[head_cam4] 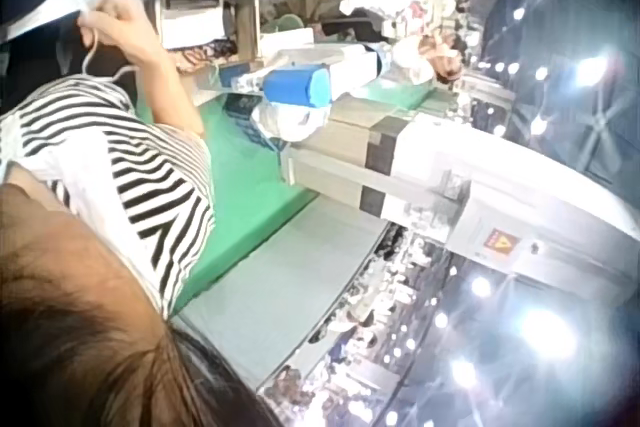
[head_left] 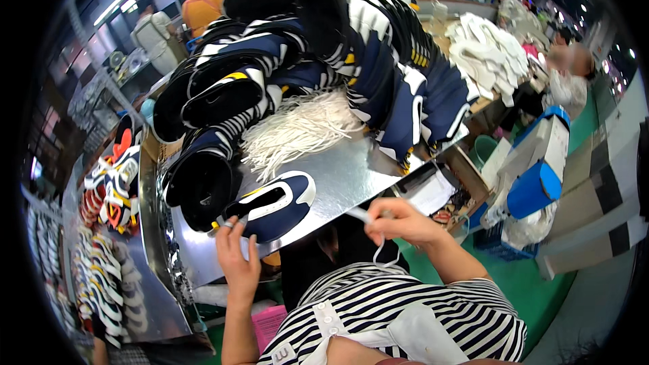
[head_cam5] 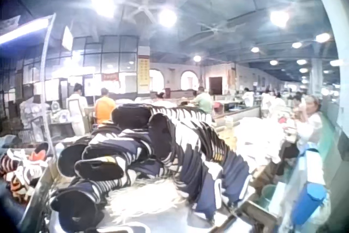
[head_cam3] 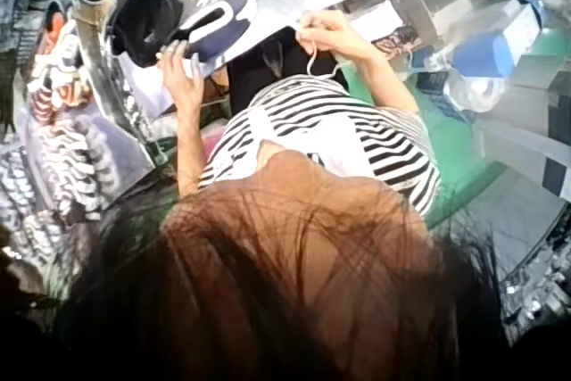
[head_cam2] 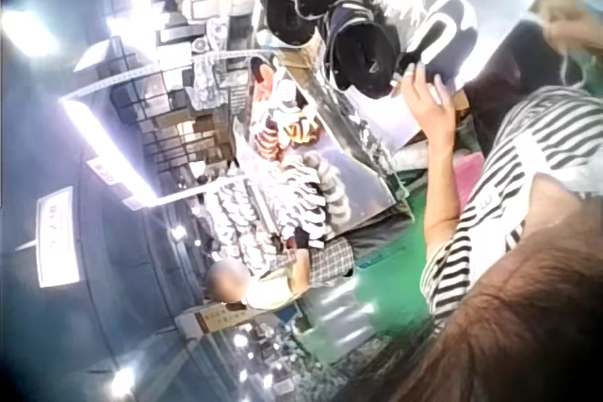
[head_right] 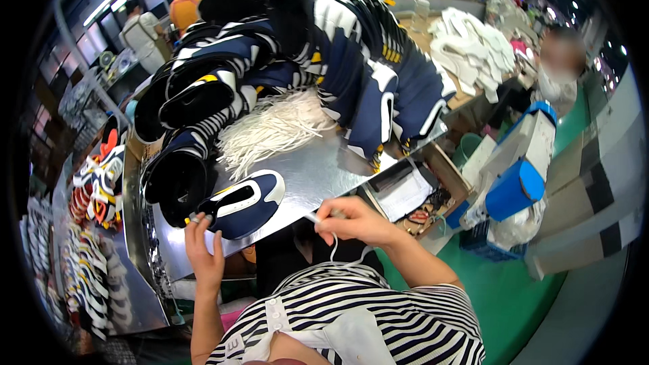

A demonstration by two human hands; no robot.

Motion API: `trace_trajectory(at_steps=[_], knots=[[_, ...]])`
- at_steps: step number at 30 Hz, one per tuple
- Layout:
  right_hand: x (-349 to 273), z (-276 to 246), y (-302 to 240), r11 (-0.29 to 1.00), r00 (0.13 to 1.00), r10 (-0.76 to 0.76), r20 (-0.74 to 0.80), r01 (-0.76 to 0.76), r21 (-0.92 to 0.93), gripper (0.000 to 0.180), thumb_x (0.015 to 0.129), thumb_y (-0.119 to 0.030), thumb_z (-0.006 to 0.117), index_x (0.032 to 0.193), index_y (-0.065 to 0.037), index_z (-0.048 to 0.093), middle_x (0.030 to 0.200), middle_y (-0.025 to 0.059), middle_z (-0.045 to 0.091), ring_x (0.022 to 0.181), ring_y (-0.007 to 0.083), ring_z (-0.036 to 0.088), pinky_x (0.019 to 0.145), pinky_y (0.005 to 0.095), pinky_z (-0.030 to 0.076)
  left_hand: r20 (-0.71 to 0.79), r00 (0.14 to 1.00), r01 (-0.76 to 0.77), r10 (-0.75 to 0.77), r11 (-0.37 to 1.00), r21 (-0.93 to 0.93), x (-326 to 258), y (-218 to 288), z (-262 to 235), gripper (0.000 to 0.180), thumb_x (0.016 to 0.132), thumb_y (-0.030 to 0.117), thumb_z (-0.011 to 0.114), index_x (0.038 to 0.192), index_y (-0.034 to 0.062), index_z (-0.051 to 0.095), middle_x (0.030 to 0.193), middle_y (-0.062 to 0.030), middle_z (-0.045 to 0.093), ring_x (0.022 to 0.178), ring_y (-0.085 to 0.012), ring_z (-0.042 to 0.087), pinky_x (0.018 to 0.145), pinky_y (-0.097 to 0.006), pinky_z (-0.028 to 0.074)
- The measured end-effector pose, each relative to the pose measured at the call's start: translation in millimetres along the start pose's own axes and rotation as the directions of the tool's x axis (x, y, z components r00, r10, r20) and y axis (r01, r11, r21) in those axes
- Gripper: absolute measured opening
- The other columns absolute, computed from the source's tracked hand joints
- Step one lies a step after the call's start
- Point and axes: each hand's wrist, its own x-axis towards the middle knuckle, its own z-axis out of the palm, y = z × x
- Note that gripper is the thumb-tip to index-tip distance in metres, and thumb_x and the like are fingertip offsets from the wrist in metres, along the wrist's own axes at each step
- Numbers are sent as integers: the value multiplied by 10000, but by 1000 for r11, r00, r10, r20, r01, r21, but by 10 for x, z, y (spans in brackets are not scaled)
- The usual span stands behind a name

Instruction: The person picks up a shoe from a pile on a metal table and begins threading white shoelaces through the eyelets. They use a small metal tool to pull the laces through the holes and continue lacing the shoe by hand.

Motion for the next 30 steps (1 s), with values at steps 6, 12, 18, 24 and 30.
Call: trace_trajectory(at_steps=[6, 12, 18, 24, 30], knots=[[-1141, -486, 861, 805, 835, 547, -64, -545, -234, 256, 949, -318, 656, 883, -70, 646, 730, -39, 651, 656, 44, 524, 565, 246, 388, 153, 987, -49, 52, 998, -26, 115, 17, 236, 326, 842, 14, 669, 1160, -18, 602, 1229, -167, 593, 1148, -359, 530, 997, -438, 401], [-1803, -895, 1414, 645, 886, 188, -423, -436, -627, 305, 917, -350, 684, 911, -45, 671, 762, 56, 676, 670, 150, 630, 636, 322, 487, 237, 957, -174, 167, 985, 10, 464, 83, 608, 328, 847, 39, 664, 1168, -3, 608, 1186, -169, 610, 1117, -372, 538, 984, -454, 401], [-1150, -1062, 1048, 620, 873, 328, -362, -487, -614, 271, 923, -328, 673, 946, -58, 666, 791, 75, 687, 678, 195, 707, 649, 332, 514, 139, 987, -93, 83, 994, 65, 397, -217, 565, 319, 854, 48, 642, 1163, -15, 597, 1174, -190, 583, 1115, -394, 520, 963, -465, 398], [-6, -441, 534, 929, 958, -91, 272, 180, -324, 212, 944, -217, 655, 977, -8, 641, 859, 58, 647, 827, 171, 624, 763, 314, 484, 92, 995, 23, -39, 985, 171, 204, -271, 187, 275, 859, 37, 631, 1127, -12, 593, 1117, -204, 573, 1060, -399, 548, 916, -447, 435], [1253, 190, 426, 969, 979, 156, 135, -178, 170, 109, 950, -183, 653, 998, -86, 650, 844, 8, 678, 653, 34, 573, 492, 180, 405, 189, 967, 131, -171, 970, 204, 278, -458, 62, 193, 862, 128, 651, 1001, -4, 632, 1007, -187, 636, 923, -399, 617, 790, -457, 498]])
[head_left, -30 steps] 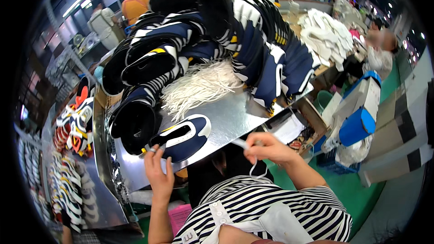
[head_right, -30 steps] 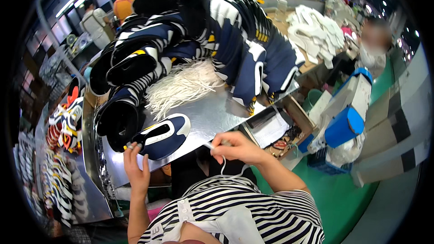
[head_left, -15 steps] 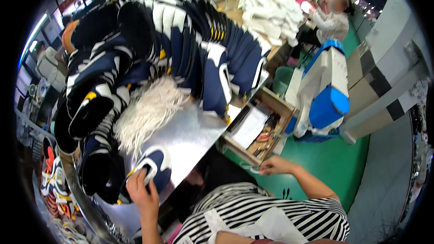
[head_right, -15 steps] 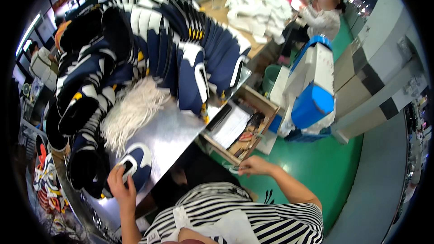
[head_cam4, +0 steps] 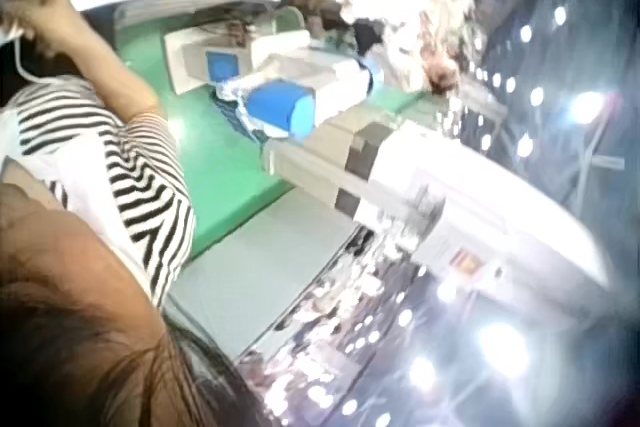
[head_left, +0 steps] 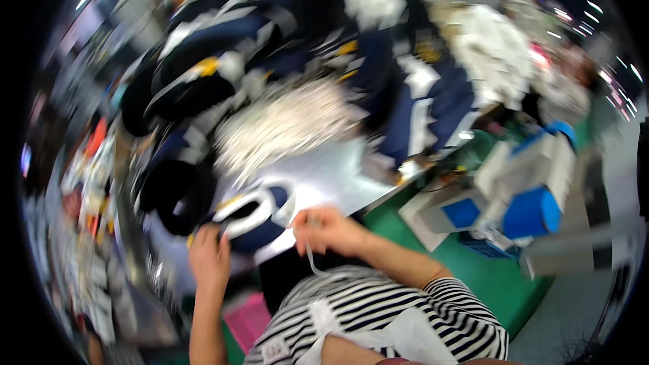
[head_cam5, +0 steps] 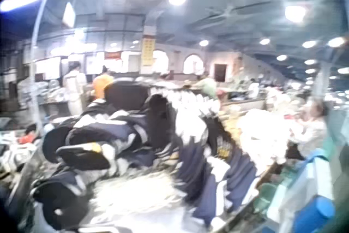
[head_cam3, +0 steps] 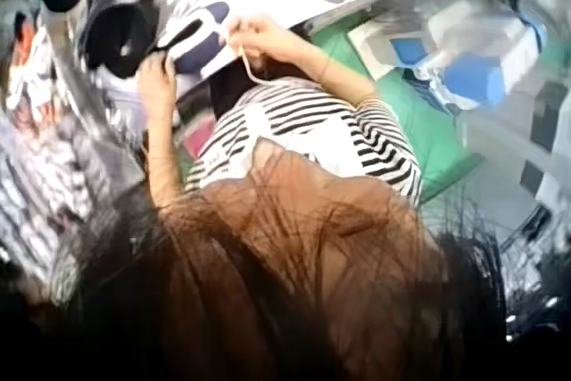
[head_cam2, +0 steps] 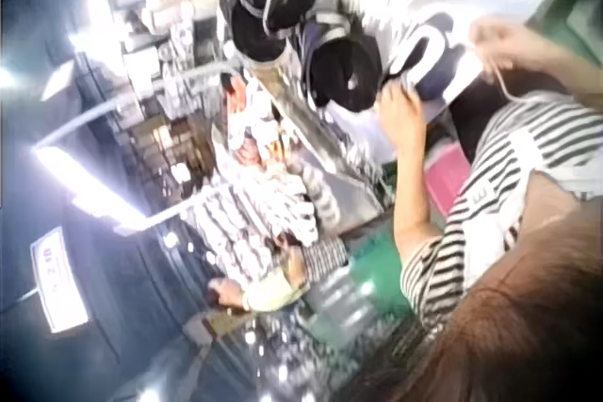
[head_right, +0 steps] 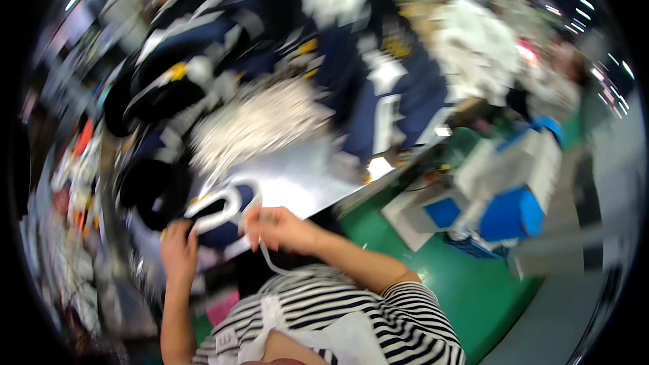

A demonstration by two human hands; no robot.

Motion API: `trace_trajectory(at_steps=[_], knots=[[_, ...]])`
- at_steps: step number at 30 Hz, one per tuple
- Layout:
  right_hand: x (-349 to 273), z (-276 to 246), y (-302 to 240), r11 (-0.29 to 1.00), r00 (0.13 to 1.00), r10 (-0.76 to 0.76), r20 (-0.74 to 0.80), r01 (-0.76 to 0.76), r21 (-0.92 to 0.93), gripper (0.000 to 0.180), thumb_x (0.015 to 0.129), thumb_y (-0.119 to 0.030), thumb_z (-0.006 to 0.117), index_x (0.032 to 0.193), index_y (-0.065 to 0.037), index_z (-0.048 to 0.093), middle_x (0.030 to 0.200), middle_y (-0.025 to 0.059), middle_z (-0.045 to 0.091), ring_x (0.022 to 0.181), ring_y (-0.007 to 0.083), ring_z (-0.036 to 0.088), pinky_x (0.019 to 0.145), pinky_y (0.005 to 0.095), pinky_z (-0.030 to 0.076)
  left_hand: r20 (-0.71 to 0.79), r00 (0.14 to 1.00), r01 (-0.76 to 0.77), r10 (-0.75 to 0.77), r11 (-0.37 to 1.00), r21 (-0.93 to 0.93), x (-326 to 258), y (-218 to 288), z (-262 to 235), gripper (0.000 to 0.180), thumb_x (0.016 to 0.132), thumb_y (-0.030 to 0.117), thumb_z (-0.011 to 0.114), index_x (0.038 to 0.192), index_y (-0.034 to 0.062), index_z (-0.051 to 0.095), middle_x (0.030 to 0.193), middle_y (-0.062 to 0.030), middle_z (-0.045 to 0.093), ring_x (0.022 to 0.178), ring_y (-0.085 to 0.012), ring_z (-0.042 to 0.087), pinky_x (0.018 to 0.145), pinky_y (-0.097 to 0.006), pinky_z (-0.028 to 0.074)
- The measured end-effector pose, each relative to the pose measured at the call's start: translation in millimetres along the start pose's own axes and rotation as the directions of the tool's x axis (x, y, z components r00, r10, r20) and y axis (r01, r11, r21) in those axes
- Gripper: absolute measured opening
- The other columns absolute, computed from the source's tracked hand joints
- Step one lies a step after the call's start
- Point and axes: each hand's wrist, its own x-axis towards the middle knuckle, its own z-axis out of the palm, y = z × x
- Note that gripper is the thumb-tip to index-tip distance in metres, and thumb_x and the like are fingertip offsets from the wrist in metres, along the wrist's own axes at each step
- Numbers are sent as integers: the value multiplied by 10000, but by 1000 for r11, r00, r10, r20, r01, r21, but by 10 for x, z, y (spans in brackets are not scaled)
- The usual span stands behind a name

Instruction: The person picks up a shoe from a pile on a metal table and begins threading white shoelaces through the eyelets. They use a small metal tool to pull the laces through the holes and continue lacing the shoe by hand.

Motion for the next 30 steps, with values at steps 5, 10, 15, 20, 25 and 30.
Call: trace_trajectory(at_steps=[5, 10, 15, 20, 25, 30], knots=[[910, -283, 631, 1000, 930, 15, -368, -11, 13, 154, 944, -188, 640, 959, -37, 614, 764, 46, 695, 469, 31, 435, 424, 191, 312, 379, 919, 158, -111, 983, -95, 530, -60, 71, 307, 982, 280, 556, 1006, -6, 666, 818, -190, 664, 761, -373, 647, 679, -412, 496], [1157, -34, 792, 998, 937, 30, -349, -47, -40, 149, 968, -189, 631, 949, -43, 607, 777, 52, 685, 478, 40, 466, 436, 184, 331, 889, 381, 917, -252, 223, -330, 574, -499, 444, 762, 959, 637, 477, 1220, -72, 578, 1119, -177, 665, 1080, -255, 628, 915, -372, 481], [1106, -69, 706, 993, 931, -15, -365, -28, -112, 142, 965, -178, 626, 940, -39, 619, 771, 49, 691, 524, 42, 489, 494, 182, 381, 861, 506, 851, -40, -137, -507, 630, -202, 738, 915, 955, 659, 449, 1472, -85, 321, 1490, -231, 416, 1446, -282, 319, 1165, -361, 288], [956, -39, 596, 958, 941, -76, -330, -23, -286, 132, 943, -164, 642, 913, -35, 647, 715, 11, 683, 579, 48, 532, 544, 212, 413, 779, 613, 727, -130, -293, -621, 541, 83, 724, 587, 982, 489, 560, 1264, -25, 555, 1240, -122, 598, 1179, -195, 526, 1074, -325, 374], [866, 41, 425, 842, 952, -140, -273, -31, -539, 145, 933, -177, 641, 899, -36, 637, 665, 28, 672, 571, 78, 568, 538, 253, 429, 594, 771, 560, -228, -200, -804, 316, 141, 741, 304, 966, 283, 656, 1122, 22, 659, 1028, -52, 675, 944, -138, 622, 873, -273, 488], [721, 174, 214, 773, 966, -36, -254, -135, -621, 150, 959, -163, 632, 929, -17, 613, 703, 1, 648, 629, 45, 538, 580, 212, 411, 528, 766, 526, -366, -114, -843, 221, 300, 611, 207, 939, 180, 689, 1069, 19, 689, 981, -22, 697, 864, -90, 636, 762, -232, 502]])
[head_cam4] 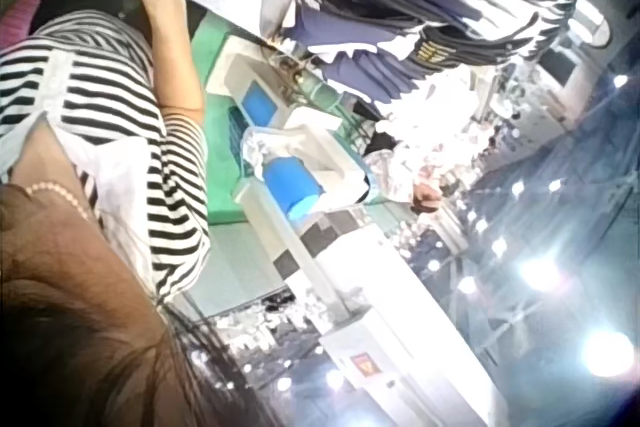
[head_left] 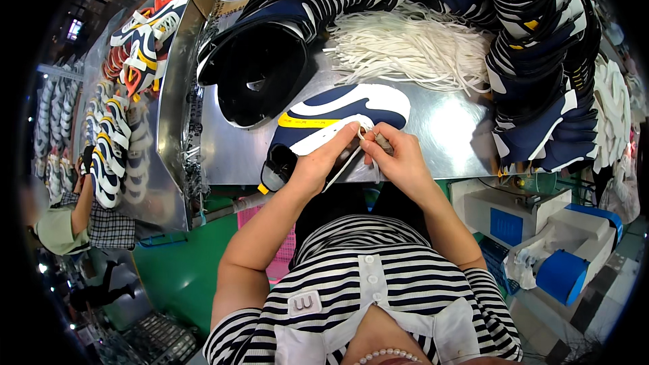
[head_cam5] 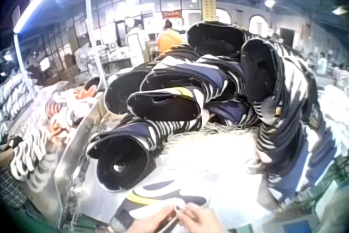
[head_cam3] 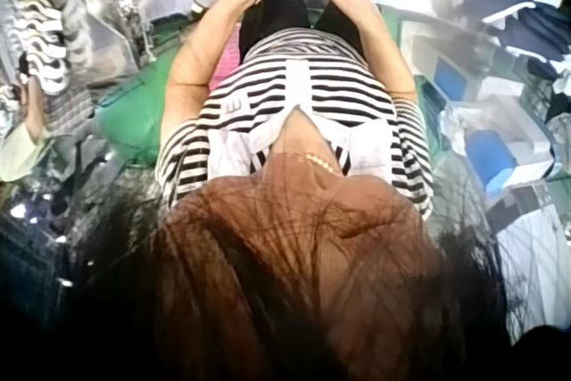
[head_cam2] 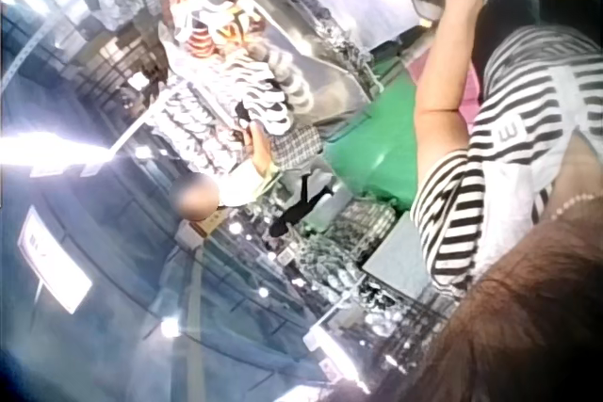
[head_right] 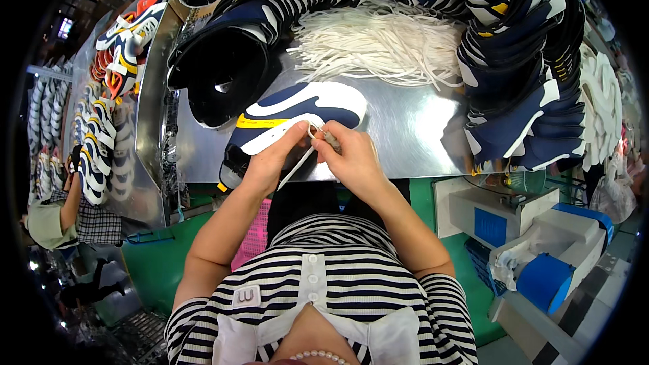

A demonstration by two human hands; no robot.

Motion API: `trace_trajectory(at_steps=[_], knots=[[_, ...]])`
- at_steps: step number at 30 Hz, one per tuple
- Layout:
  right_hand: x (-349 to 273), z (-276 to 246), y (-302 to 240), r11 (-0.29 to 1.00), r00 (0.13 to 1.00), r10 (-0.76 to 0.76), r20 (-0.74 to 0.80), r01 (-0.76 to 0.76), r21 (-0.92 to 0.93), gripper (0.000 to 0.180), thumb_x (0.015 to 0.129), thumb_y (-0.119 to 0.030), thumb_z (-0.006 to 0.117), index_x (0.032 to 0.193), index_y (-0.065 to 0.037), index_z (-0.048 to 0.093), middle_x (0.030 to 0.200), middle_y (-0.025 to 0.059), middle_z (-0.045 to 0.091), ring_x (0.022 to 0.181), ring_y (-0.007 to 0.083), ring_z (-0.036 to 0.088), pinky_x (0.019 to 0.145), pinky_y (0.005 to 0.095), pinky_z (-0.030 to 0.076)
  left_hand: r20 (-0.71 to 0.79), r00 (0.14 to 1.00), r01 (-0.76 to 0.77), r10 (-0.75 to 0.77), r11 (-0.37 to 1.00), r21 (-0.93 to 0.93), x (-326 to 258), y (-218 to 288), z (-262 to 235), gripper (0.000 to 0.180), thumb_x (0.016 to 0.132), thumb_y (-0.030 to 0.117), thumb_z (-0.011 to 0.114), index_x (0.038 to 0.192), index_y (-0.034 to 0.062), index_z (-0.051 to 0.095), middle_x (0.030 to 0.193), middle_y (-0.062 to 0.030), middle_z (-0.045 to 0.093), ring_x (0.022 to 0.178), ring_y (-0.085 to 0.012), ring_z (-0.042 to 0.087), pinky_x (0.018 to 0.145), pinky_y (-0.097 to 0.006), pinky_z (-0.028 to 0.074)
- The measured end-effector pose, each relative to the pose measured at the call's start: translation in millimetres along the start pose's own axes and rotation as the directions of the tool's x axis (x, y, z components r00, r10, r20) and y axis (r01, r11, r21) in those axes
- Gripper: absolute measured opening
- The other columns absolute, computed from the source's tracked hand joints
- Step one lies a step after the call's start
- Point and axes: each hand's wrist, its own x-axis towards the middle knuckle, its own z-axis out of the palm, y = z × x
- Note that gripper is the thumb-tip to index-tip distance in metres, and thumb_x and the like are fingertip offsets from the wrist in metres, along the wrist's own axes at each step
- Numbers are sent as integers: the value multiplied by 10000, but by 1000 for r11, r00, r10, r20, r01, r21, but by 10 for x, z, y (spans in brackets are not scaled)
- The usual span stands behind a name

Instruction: The person picks up a shoe from a pile on a metal table and begins threading white shoelaces through the eyelets. They use a small metal tool to pull the laces through the holes and continue lacing the shoe by hand.

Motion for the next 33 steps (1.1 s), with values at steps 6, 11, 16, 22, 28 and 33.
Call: trace_trajectory(at_steps=[6, 11, 16, 22, 28, 33], knots=[[-230, 39, -29, 976, 980, -164, -110, 177, 126, 175, 1002, -112, 547, 1096, 32, 516, 895, 129, 684, 653, 141, 598, 598, 285, 489, -73, 991, -114, 117, 993, 34, -142, 15, 131, 164, 941, 187, 672, 988, 34, 712, 913, -16, 700, 825, -93, 614, 764, -244, 477], [-236, -42, -54, 956, 981, -164, -104, 184, 227, 109, 993, -53, 543, 1076, 18, 547, 873, 88, 691, 631, 70, 539, 567, 226, 455, -36, 989, -139, 142, 988, 68, -150, -34, 64, 186, 944, 188, 680, 1048, 35, 704, 967, 0, 697, 868, -72, 619, 763, -233, 498], [-182, -66, -71, 967, 980, -164, -114, 183, 178, 113, 989, -49, 555, 1072, 24, 580, 880, 68, 701, 630, 52, 515, 563, 196, 430, -15, 990, -134, 137, 983, 129, -182, -56, 76, 187, 953, 192, 668, 1051, 38, 706, 964, 3, 691, 851, -68, 606, 750, -234, 494], [-93, -91, -46, 983, 983, -157, -93, 165, 83, 134, 977, -67, 578, 1077, 23, 585, 848, 97, 717, 632, 78, 582, 560, 239, 467, -7, 989, -145, 149, 975, 167, -166, -35, 77, 177, 952, 172, 666, 1050, 28, 700, 965, -14, 699, 848, -80, 617, 758, -223, 484], [45, -72, -75, 984, 981, -164, -103, 154, -91, 135, 965, -75, 563, 1050, 22, 522, 778, 155, 690, 656, 276, 670, 590, 371, 511, 332, 779, -572, 532, 388, 723, -136, -4, 94, 267, 928, 121, 647, 1165, -3, 653, 1134, -108, 701, 1032, -221, 677, 871, -313, 520], [215, 113, -33, 846, 976, -164, -145, 64, -529, 104, 973, -84, 514, 1007, 5, 475, 775, 221, 657, 681, 407, 655, 608, 462, 508, 423, 672, -573, 608, 65, 817, -154, 45, 112, 307, 876, 150, 684, 1146, 7, 656, 1120, -103, 704, 1028, -259, 676, 891, -351, 514]])
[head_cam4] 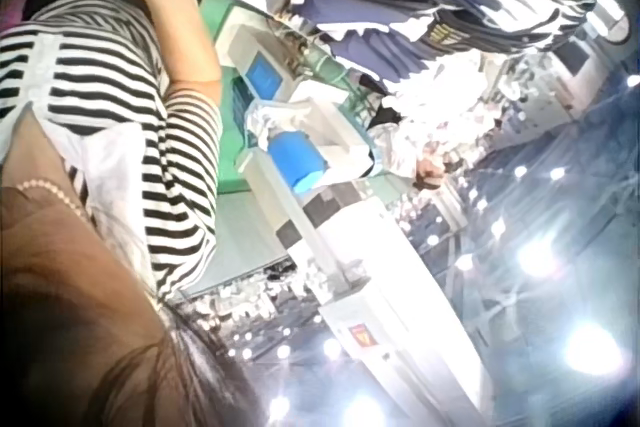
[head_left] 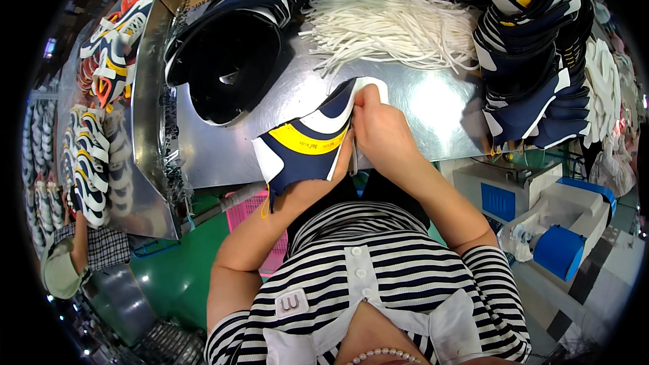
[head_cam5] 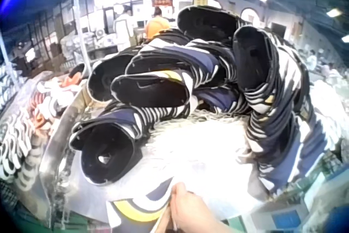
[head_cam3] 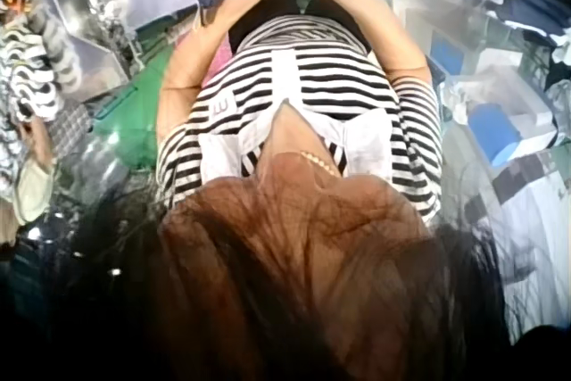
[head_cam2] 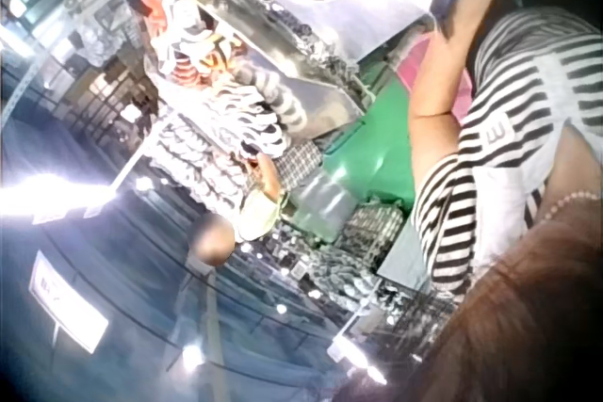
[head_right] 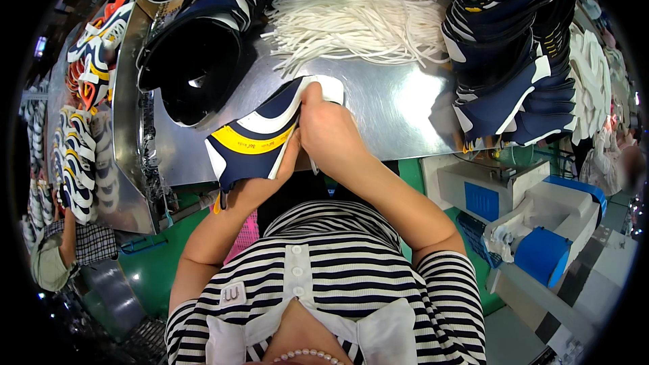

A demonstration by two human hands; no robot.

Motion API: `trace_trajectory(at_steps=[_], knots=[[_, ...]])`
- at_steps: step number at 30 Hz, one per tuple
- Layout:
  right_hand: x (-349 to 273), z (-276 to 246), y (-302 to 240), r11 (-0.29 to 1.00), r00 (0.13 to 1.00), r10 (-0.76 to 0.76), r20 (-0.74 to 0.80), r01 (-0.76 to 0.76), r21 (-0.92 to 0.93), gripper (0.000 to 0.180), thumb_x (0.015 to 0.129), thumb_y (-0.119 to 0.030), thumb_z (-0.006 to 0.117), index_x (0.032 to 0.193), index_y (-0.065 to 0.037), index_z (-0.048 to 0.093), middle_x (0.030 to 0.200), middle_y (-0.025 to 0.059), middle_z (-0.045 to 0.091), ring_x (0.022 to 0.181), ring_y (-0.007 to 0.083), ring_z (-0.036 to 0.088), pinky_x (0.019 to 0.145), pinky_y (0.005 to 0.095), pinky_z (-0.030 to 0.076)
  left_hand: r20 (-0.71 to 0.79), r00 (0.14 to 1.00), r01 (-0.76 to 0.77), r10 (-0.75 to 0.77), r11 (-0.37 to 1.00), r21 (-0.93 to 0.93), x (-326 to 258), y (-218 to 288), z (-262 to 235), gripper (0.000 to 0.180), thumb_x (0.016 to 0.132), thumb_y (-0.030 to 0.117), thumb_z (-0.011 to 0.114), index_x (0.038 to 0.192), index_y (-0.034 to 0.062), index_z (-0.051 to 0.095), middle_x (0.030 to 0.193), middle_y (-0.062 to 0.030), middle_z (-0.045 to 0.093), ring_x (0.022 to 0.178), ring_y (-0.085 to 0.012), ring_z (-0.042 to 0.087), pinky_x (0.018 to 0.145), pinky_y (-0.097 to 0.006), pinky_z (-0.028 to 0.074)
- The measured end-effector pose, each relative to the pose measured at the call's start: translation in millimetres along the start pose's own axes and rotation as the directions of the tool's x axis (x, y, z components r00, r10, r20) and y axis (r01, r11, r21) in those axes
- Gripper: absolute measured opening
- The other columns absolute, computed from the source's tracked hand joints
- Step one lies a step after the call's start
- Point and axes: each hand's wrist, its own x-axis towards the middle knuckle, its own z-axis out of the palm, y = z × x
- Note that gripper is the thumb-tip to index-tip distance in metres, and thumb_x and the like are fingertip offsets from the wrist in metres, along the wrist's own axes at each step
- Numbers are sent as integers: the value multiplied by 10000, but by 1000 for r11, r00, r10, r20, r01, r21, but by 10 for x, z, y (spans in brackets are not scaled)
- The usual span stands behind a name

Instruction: The person picks up a shoe from a pile on a metal table and begins threading white shoelaces through the eyelets. They use a small metal tool to pull the laces through the holes and continue lacing the shoe by hand.

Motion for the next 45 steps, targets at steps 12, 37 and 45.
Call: trace_trajectory(at_steps=[12, 37, 45], knots=[[144, -512, 625, 575, 933, 275, 232, -353, 738, 283, 1032, -307, 499, 1099, -49, 594, 989, 21, 632, 600, 39, 369, 507, 194, 277, 408, 762, 608, -503, 337, -719, 139, -310, 20, 214, 955, 183, 658, 1000, -18, 716, 877, -31, 727, 740, -109, 657, 688, -252, 516], [12, -364, 673, 87, 922, 276, 272, -305, 948, 189, 997, -242, 578, 1057, -66, 543, 987, 63, 582, 794, 141, 569, 608, 224, 445, 770, 536, 809, -345, 469, -353, 395, -682, -334, 682, 984, 581, 479, 1222, -39, 631, 1121, -144, 695, 982, -192, 659, 913, -283, 487], [-287, -520, 886, -208, 976, 156, 149, -115, 971, 202, 989, -201, 597, 1153, -85, 576, 1019, 40, 599, 911, 152, 595, 755, 298, 517, 659, 677, 356, -329, 929, 98, 824, -422, -359, 502, 971, 459, 556, 1083, -12, 690, 962, -196, 702, 916, -311, 665, 847, -337, 495]])
